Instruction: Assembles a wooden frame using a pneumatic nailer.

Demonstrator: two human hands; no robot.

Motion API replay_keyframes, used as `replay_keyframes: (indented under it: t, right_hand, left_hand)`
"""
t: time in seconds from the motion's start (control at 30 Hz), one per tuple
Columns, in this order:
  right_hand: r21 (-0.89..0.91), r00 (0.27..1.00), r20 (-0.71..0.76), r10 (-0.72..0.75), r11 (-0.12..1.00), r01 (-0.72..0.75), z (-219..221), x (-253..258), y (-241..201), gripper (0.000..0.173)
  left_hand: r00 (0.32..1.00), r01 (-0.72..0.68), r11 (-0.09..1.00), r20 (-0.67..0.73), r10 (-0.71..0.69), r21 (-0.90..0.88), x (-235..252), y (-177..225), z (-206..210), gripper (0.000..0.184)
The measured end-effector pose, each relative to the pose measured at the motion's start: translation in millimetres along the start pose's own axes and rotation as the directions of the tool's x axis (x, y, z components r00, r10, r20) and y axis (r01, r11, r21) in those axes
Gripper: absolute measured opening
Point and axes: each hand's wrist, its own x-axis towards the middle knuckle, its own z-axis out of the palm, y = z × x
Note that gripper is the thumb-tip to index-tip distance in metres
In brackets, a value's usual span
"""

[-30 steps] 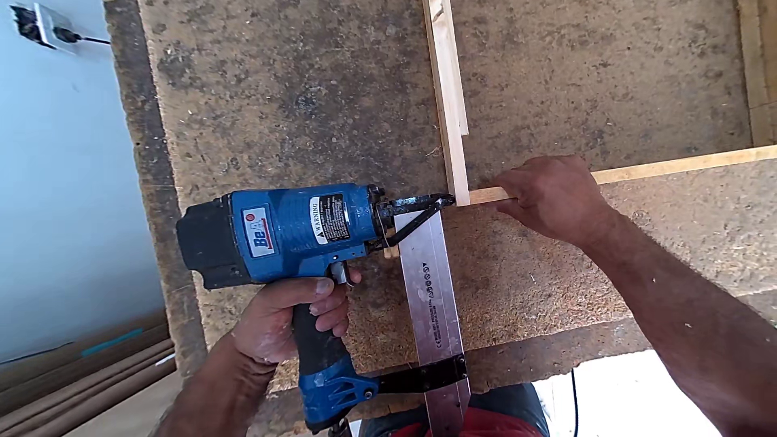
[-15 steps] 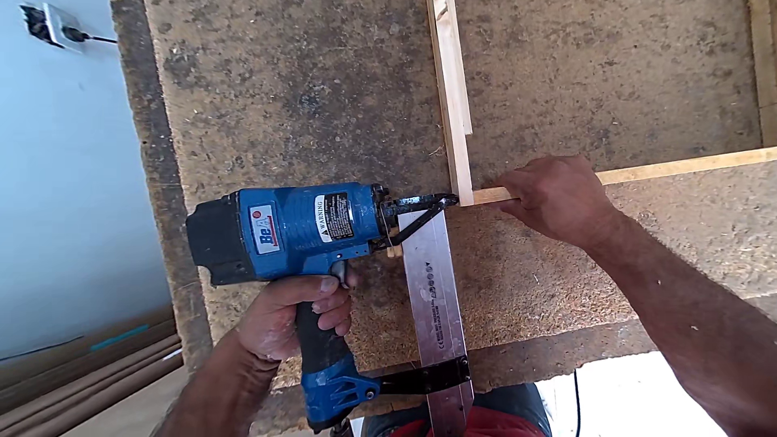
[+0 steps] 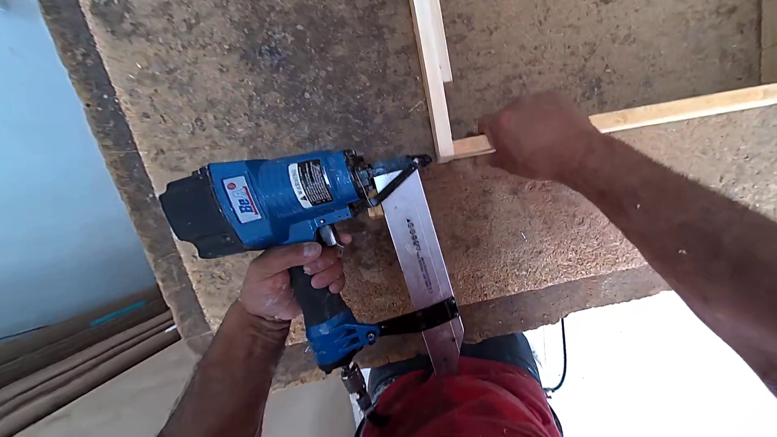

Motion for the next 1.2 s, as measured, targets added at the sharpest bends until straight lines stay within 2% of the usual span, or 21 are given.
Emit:
replay_keyframes:
  t: [0.13, 0.23, 0.73, 1.2]
  right_hand:
    - [-0.013, 0.995, 0.048, -0.091, 0.996, 0.091, -7.1, 7.6, 3.6, 0.017]
    - [0.008, 0.988, 0.041, -0.151, 0.989, 0.151, -6.6, 12.3, 10.0, 0.012]
    - [0.084, 0.978, 0.109, -0.177, 0.982, 0.168, -15.2, 17.4, 11.1, 0.015]
    - [0.07, 0.975, 0.099, -0.197, 0.979, 0.191, -13.9, 20.1, 11.6, 0.017]
  left_hand:
    - [0.998, -0.007, 0.998, -0.07, 0.012, 0.061, 6.1, -6.5, -4.4, 0.033]
    - [0.998, 0.0, 0.999, -0.063, 0.003, 0.051, 11.8, -11.8, -9.9, 0.032]
    - [0.998, 0.007, 0.997, -0.07, -0.002, 0.072, 21.0, -15.6, -15.1, 0.031]
    - [0.995, 0.031, 0.999, -0.099, -0.028, 0.035, 30.0, -12.9, -21.1, 0.03]
